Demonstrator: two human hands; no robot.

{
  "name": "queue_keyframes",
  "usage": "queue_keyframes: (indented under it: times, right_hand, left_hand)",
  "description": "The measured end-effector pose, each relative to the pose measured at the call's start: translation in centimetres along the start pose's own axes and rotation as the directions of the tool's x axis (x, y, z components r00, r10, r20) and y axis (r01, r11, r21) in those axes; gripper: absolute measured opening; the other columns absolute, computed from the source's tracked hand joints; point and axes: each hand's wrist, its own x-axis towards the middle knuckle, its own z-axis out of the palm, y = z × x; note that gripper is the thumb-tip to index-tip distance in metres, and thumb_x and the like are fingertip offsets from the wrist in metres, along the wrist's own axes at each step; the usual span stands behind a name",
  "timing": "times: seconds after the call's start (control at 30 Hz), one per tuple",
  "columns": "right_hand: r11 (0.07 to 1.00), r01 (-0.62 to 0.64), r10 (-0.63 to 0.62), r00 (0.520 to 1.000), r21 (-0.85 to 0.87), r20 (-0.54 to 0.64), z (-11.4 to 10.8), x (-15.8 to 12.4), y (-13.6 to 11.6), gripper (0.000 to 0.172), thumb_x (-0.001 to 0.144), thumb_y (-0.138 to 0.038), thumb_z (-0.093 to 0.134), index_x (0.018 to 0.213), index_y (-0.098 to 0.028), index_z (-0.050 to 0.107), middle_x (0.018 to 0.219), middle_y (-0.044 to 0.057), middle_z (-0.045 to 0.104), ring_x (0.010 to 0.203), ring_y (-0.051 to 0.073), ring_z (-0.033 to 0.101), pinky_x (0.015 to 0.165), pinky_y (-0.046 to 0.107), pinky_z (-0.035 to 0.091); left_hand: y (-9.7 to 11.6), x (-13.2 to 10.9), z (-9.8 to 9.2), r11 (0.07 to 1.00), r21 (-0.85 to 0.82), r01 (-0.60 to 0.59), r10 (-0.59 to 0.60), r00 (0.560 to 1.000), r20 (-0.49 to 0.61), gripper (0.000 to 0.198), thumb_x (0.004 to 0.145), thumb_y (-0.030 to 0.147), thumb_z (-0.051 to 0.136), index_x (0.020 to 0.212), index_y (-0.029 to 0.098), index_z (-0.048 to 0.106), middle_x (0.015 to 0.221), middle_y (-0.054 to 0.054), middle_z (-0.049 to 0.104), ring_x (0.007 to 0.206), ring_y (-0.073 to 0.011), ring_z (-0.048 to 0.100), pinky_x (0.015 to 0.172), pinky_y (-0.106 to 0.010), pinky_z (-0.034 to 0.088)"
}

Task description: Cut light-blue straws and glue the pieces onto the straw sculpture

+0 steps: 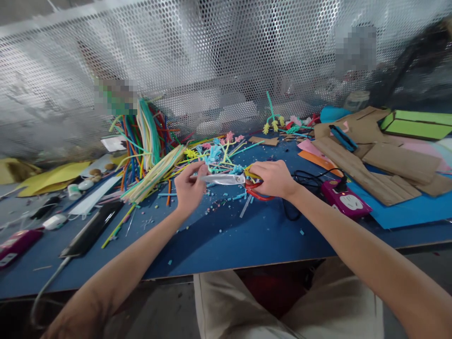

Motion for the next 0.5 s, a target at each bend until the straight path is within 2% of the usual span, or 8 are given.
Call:
queue_keyframes:
  times: [0.1, 0.27, 0.5]
  right_hand:
    - [0.998, -0.054, 0.054, 0.998, 0.020, -0.022, 0.0, 0.1, 0.3, 0.013, 0.083, -0.034, 0.059, 0.079, -0.022, 0.056, 0.081, 0.003, 0.069, 0.071, 0.016, 0.061, 0.061, 0.029, 0.034]
    - [0.984, -0.176, 0.178, 0.979, 0.033, -0.102, -0.5, 0.3, 1.3, 0.030, 0.076, -0.045, 0.068, 0.081, -0.023, 0.048, 0.085, 0.005, 0.065, 0.077, 0.020, 0.059, 0.065, 0.031, 0.040]
    - [0.984, -0.181, 0.180, 0.981, -0.004, -0.072, -0.4, 0.0, 2.8, 0.022, 0.070, -0.034, 0.068, 0.083, -0.023, 0.055, 0.088, 0.007, 0.068, 0.084, 0.024, 0.063, 0.067, 0.032, 0.042]
  left_hand:
    - [-0.2, 0.4, -0.2, 1.000, 0.014, -0.007, 0.008, 1.000, -0.019, 0.030, 0.094, 0.047, 0.061, 0.102, 0.020, 0.070, 0.073, 0.000, 0.068, 0.038, -0.0032, 0.043, 0.036, -0.018, 0.034]
    - [-0.6, 0.6, -0.4, 0.996, 0.074, -0.042, 0.044, 0.999, -0.025, 0.029, 0.095, 0.047, 0.060, 0.100, 0.020, 0.071, 0.071, 0.000, 0.067, 0.040, -0.0033, 0.040, 0.038, -0.018, 0.032]
    - [-0.6, 0.4, -0.4, 0.992, 0.109, -0.070, 0.073, 0.997, -0.032, 0.029, 0.095, 0.046, 0.060, 0.099, 0.019, 0.072, 0.073, -0.001, 0.069, 0.044, -0.0045, 0.041, 0.042, -0.019, 0.034]
